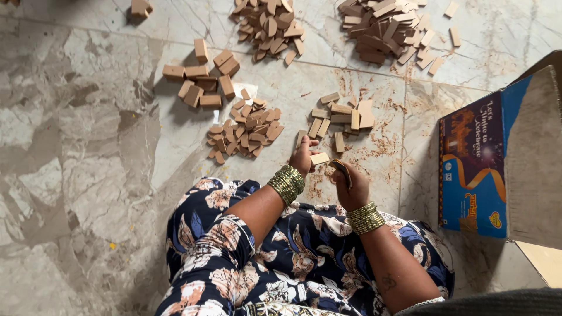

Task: The person sits on the floor and sorts small wooden pieces into separate piles by shape. They pick up individual pieces, inspect them, and place them into distinct groups. The person also moves a cardboard box aside to clear space for the sorting activity.

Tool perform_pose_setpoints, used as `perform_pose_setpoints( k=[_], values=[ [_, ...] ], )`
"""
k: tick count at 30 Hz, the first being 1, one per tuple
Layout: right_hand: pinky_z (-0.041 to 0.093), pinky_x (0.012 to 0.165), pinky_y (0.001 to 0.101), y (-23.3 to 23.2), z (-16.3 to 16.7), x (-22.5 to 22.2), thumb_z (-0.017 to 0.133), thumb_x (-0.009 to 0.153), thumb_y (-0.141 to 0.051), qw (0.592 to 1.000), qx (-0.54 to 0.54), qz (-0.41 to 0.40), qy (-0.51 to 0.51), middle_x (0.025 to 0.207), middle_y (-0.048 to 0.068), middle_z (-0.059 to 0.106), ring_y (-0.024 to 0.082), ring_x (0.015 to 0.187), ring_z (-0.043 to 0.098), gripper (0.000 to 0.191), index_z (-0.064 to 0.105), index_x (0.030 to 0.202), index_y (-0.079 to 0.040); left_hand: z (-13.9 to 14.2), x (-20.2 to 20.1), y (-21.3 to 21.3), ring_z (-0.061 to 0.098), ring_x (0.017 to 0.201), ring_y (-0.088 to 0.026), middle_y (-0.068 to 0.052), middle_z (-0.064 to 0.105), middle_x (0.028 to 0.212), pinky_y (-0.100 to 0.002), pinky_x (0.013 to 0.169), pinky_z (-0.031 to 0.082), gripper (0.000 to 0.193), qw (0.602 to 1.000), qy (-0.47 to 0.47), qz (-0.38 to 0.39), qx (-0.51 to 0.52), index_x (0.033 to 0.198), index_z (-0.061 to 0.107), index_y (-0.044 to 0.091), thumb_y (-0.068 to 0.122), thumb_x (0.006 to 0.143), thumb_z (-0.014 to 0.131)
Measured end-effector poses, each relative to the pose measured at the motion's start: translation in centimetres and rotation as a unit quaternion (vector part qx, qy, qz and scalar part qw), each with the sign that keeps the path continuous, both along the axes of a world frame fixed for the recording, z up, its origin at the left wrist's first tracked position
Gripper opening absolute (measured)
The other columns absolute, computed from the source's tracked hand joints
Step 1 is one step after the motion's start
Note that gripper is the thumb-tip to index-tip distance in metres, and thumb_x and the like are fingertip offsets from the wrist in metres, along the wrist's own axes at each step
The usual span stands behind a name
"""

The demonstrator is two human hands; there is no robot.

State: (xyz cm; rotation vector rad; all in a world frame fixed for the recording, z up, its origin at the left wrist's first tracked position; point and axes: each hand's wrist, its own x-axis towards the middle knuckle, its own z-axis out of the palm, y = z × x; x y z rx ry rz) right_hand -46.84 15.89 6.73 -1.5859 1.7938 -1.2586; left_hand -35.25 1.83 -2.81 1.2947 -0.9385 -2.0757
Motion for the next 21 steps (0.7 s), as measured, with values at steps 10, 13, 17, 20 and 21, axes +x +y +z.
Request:
perform_pose_setpoints(
  k=[10,13,17,20,21],
  values=[
    [0.055,0.045,0.0395,-1.6,-0.5,-1.2,0.047,0.107,-0.025,0.952,0.251,-0.087,0.149,0.070,0.008,0.070,0.023,0.054,0.069,0.028,0.058,0.129,-0.011,-0.1,-0.2,1.3,0.068,0.069,-0.015,-0.012,0.075,0.092,-0.028,0.049,0.047,0.060,1.000,0.016,0.001,-0.009,0.127,0.058,0.012,0.057,0.104,0.026],
    [0.055,0.048,0.0370,-0.2,-1.2,-0.2,0.047,0.108,-0.025,0.986,0.034,-0.009,0.162,0.071,0.007,0.070,0.021,0.058,0.069,0.027,0.058,0.129,-0.012,0.1,-0.1,1.2,0.067,0.068,-0.015,-0.011,0.075,0.091,-0.028,0.049,0.047,0.059,1.000,0.017,0.010,-0.004,0.125,0.058,0.012,0.057,0.104,0.027],
    [0.054,0.045,0.0400,-0.5,-1.5,0.6,0.052,0.104,-0.026,0.933,0.278,-0.043,0.225,0.066,0.011,0.069,0.025,0.053,0.068,0.030,0.060,0.132,-0.017,0.2,-0.1,1.7,0.066,0.066,-0.016,-0.011,0.073,0.088,-0.029,0.048,0.048,0.059,1.000,-0.001,0.026,-0.001,0.123,0.061,0.010,0.057,0.104,0.030],
    [0.056,0.056,0.0444,-1.6,-0.3,-1.7,0.058,0.096,-0.021,0.931,0.268,-0.092,0.229,0.074,0.013,0.071,0.030,0.064,0.069,0.033,0.064,0.128,-0.020,0.3,-0.2,1.7,0.067,0.067,-0.015,-0.011,0.074,0.088,-0.028,0.048,0.047,0.059,1.000,0.010,0.018,-0.004,0.123,0.061,0.011,0.057,0.104,0.029],
    [0.058,0.056,0.0436,-1.6,0.0,-1.7,0.055,0.099,-0.023,0.936,0.275,-0.098,0.197,0.076,0.012,0.071,0.029,0.065,0.071,0.033,0.061,0.131,-0.021,0.2,-0.3,1.6,0.067,0.067,-0.014,-0.010,0.074,0.088,-0.027,0.049,0.046,0.059,1.000,0.019,0.014,-0.003,0.123,0.061,0.012,0.057,0.104,0.029]
  ],
)
